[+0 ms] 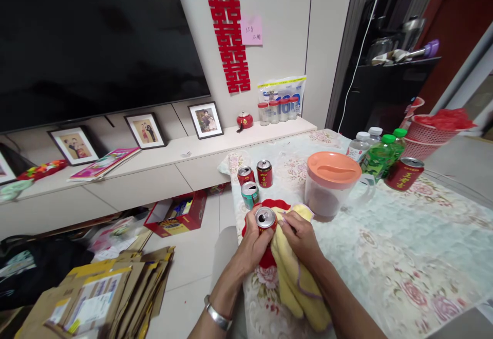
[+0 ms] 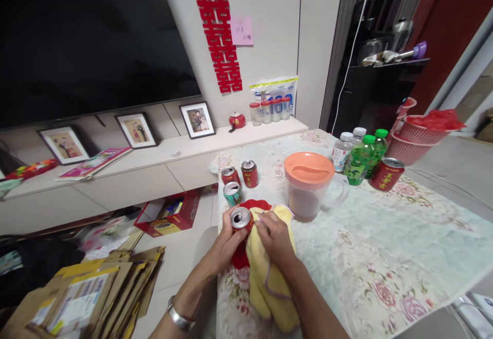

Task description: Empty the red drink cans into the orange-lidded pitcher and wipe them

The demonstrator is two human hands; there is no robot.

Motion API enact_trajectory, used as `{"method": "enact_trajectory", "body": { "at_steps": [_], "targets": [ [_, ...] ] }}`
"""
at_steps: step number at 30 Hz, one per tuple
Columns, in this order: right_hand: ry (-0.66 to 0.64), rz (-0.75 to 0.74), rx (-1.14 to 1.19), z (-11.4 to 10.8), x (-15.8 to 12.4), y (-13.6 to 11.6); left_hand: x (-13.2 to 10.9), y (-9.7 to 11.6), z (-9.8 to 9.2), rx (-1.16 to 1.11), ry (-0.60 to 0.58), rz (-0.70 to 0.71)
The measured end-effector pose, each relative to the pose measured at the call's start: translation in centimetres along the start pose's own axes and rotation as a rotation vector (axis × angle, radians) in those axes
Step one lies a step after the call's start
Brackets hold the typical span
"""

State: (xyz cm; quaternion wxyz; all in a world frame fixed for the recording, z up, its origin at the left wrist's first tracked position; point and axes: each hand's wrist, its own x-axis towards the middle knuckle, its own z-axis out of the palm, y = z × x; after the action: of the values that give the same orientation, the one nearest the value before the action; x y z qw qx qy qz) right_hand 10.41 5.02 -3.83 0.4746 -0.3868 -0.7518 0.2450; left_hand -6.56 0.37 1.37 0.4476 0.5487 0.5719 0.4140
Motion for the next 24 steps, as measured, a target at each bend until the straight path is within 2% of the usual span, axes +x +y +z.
{"method": "enact_trajectory", "body": {
  "at_steps": [6,11,15,20,24],
  "targets": [
    [-0.111,0.052,-0.187,0.8,-0.6,1.2,-0.3,-0.1,-0.3,0.034,0.022,0.045],
    [-0.139,0.103,-0.238,1.5,-0.7,1.8,-0.3,-0.3,-0.5,0.043,0.034,0.073],
    [-0.091,0.110,-0.150,0.7,-0.5,0.8,0.0,-0.4,-0.6,0.037,0.069,0.090],
    [-0.021,0.049,0.045,-0.9,0.0,-0.6,0.1,-0.5,-0.1,0.108,0.139,0.120],
    [-0.009,-0.009,0.079,-0.9,0.1,-0.7,0.0,-0.5,0.2,0.087,0.121,0.101]
  ]
}}
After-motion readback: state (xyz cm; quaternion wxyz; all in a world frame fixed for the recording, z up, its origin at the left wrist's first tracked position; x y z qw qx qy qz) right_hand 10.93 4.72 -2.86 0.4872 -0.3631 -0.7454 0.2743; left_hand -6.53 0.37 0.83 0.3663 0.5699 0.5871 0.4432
